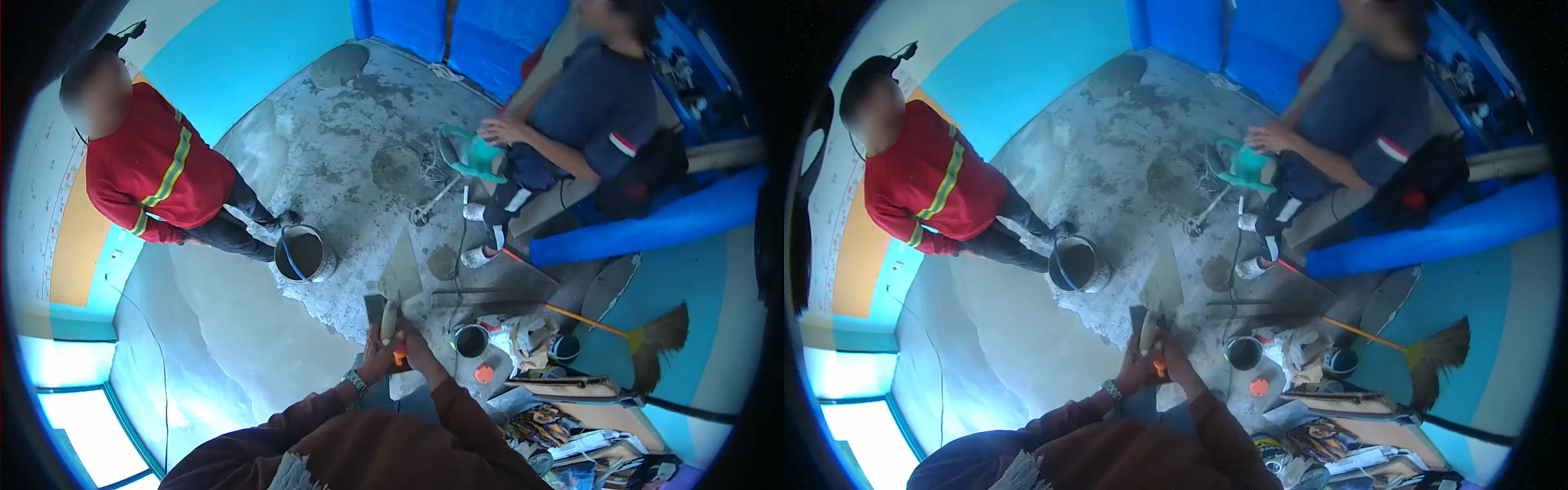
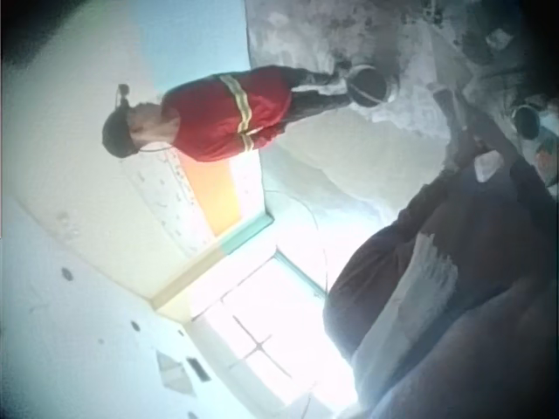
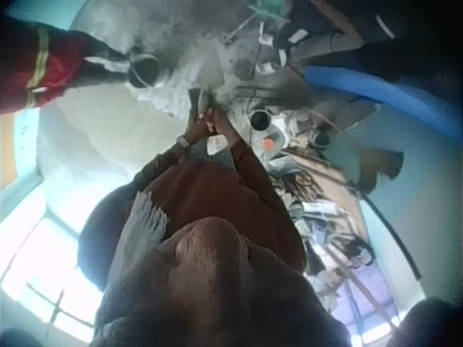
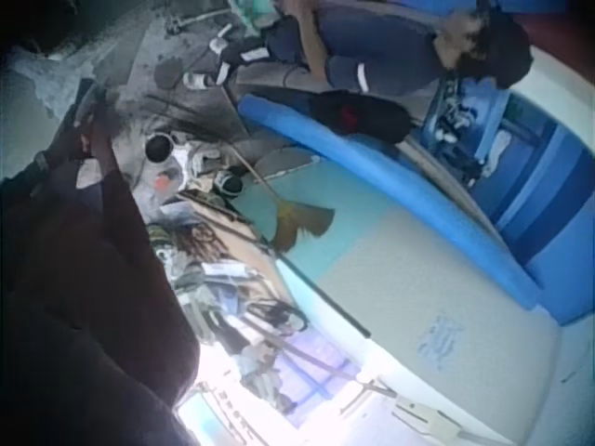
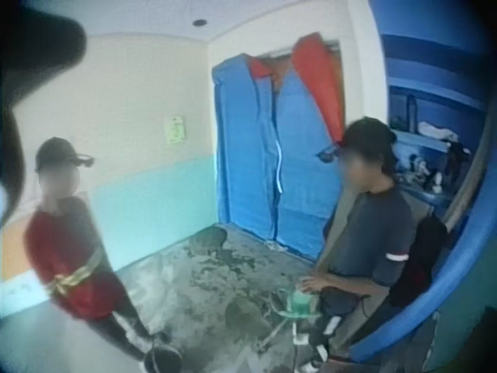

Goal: The person applies cement to the floor using a trowel and a rectangular spreader.

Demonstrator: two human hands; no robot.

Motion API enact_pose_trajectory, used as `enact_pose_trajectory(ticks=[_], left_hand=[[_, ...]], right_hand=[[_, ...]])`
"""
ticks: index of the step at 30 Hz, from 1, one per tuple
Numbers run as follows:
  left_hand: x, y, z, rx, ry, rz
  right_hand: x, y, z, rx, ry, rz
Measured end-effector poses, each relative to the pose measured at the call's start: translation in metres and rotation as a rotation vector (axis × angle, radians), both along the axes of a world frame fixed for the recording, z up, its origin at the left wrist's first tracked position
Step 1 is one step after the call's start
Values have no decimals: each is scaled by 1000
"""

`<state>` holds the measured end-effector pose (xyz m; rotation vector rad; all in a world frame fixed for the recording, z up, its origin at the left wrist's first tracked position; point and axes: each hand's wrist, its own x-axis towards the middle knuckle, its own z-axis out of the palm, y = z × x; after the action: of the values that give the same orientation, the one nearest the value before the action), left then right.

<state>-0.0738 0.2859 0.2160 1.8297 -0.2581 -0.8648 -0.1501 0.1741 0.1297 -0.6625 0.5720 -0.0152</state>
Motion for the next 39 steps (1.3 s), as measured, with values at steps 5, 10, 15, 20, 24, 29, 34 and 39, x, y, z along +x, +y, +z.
enact_pose_trajectory(ticks=[5, 10, 15, 20, 24, 29, 34, 39], left_hand=[[105, -17, 23, 54, -227, 84], [203, -48, 42, 62, -441, 82], [295, -80, 51, 1, -554, 39], [402, -114, 52, -33, -186, -43], [488, -159, 90, -158, 159, 107], [574, -192, 103, -284, 94, 295], [686, -213, 120, -251, 132, 374], [802, -243, 81, -210, 335, 453]], right_hand=[[139, -37, 80, 227, 47, 50], [255, -69, 120, -1, 103, 277], [348, -108, 149, -17, 46, 291], [441, -188, 145, -125, 69, 461], [508, -235, 172, 10, -7, 431], [588, -295, 224, 118, 121, 434], [645, -369, 231, -597, -49, 478], [680, -415, 161, -989, 90, 481]])
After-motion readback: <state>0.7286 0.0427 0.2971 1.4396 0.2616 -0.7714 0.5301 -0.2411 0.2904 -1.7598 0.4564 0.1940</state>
